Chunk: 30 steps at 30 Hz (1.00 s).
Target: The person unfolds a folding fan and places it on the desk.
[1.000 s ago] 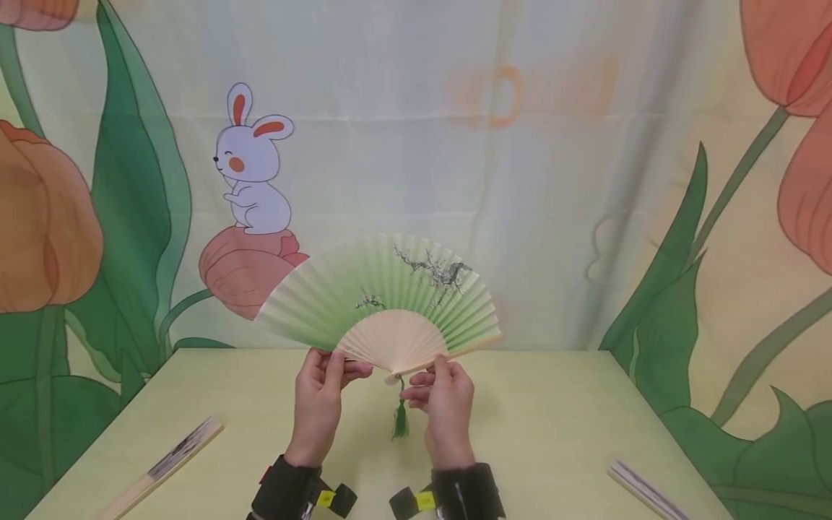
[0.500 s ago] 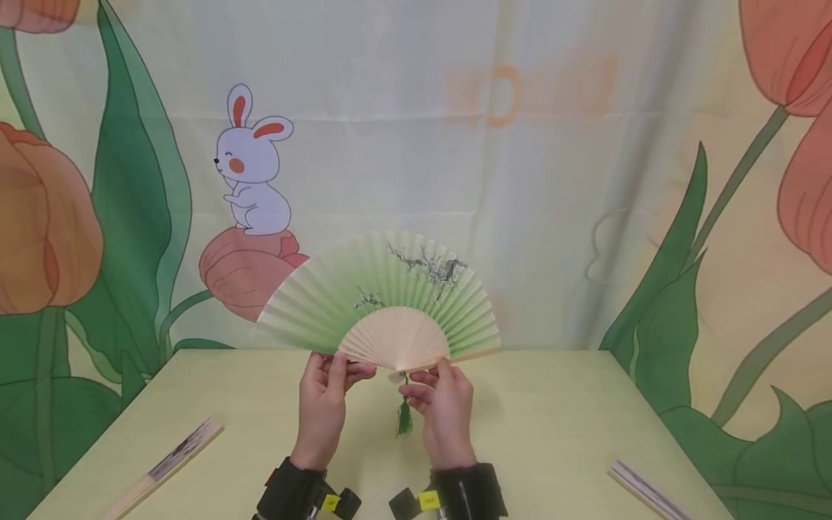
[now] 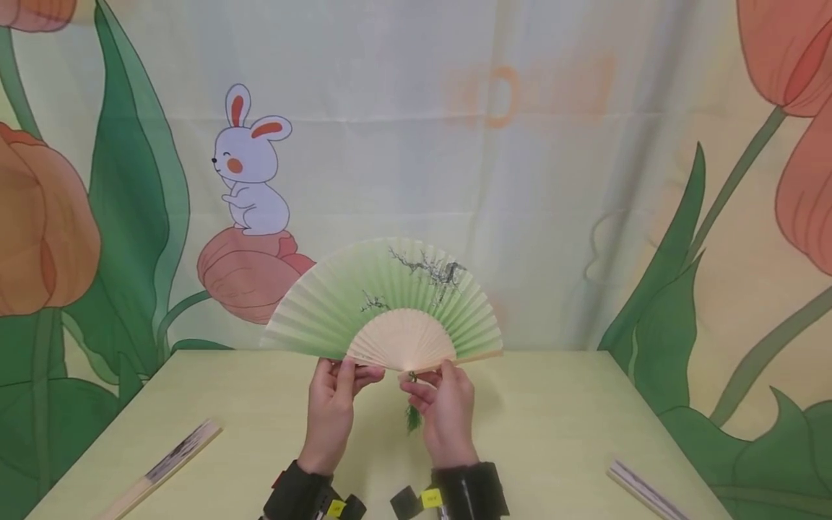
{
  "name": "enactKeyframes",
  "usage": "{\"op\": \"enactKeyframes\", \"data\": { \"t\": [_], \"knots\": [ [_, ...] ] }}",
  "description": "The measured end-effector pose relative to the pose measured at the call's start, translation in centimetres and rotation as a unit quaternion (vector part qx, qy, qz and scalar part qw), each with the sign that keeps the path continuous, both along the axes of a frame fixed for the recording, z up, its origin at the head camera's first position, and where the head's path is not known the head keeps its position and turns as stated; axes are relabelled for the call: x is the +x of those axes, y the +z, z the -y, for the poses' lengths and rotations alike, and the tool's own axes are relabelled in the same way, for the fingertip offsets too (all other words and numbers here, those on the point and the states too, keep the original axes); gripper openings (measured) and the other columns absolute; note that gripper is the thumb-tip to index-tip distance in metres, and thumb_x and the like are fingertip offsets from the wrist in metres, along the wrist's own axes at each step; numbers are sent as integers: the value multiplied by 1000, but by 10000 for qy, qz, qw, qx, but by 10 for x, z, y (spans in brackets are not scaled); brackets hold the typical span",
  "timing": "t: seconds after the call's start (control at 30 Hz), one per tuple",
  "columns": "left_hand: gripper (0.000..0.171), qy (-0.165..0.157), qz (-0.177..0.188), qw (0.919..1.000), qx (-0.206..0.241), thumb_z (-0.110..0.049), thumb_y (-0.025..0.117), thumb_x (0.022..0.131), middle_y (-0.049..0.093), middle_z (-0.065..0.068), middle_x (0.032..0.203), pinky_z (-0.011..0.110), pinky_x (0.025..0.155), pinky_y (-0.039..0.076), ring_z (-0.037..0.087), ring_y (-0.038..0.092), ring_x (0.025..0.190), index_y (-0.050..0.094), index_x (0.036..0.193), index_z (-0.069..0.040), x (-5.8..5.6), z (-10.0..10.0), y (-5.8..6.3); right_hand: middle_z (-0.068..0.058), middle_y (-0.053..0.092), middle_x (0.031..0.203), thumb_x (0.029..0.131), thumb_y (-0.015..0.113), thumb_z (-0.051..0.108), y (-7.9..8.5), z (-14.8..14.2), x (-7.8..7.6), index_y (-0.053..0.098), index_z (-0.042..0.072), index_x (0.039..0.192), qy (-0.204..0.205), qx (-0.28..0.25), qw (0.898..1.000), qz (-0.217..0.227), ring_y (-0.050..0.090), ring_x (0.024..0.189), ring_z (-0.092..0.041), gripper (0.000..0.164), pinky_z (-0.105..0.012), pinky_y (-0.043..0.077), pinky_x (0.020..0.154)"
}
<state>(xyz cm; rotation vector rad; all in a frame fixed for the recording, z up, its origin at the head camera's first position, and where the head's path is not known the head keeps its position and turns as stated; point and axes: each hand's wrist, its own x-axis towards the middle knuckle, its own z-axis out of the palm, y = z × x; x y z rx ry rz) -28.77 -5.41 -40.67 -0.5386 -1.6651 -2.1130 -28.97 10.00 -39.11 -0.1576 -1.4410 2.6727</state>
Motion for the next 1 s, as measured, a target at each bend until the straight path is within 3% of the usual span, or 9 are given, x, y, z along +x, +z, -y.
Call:
{"op": "enactKeyframes", "data": {
  "t": [0.17,0.47,0.77,1.0],
  "knots": [
    [33,-36,-81,9999,49,-21,45,105,62,20,107,38,90,53,30,67,95,40,133,-3,-1,-1,-1,-9,58,94,108,33,25,1,-1,2,39,-1,125,-43,110,9999,-46,68,66,-14,31,-24,54,61],
    [33,-87,-99,9999,48,-21,42,106,61,22,106,38,88,53,30,66,95,39,132,-1,-1,-1,-2,-7,61,89,108,30,25,-4,-1,-2,38,0,123,-3,91,9999,-61,68,65,-13,30,-24,54,59],
    [30,135,408,9990,-91,-17,44,106,62,19,106,38,87,54,29,66,93,41,133,-5,-10,8,-9,-12,60,96,109,29,24,-13,4,-6,34,-2,128,-41,160,9999,21,69,67,-15,32,-25,55,60],
    [28,351,798,9959,224,-6,46,103,61,19,109,37,85,55,27,65,90,43,131,-2,-17,13,-16,-12,60,96,108,29,23,-22,4,-10,32,-3,129,-181,283,9993,132,68,65,-15,34,-25,55,61]
  ]
}}
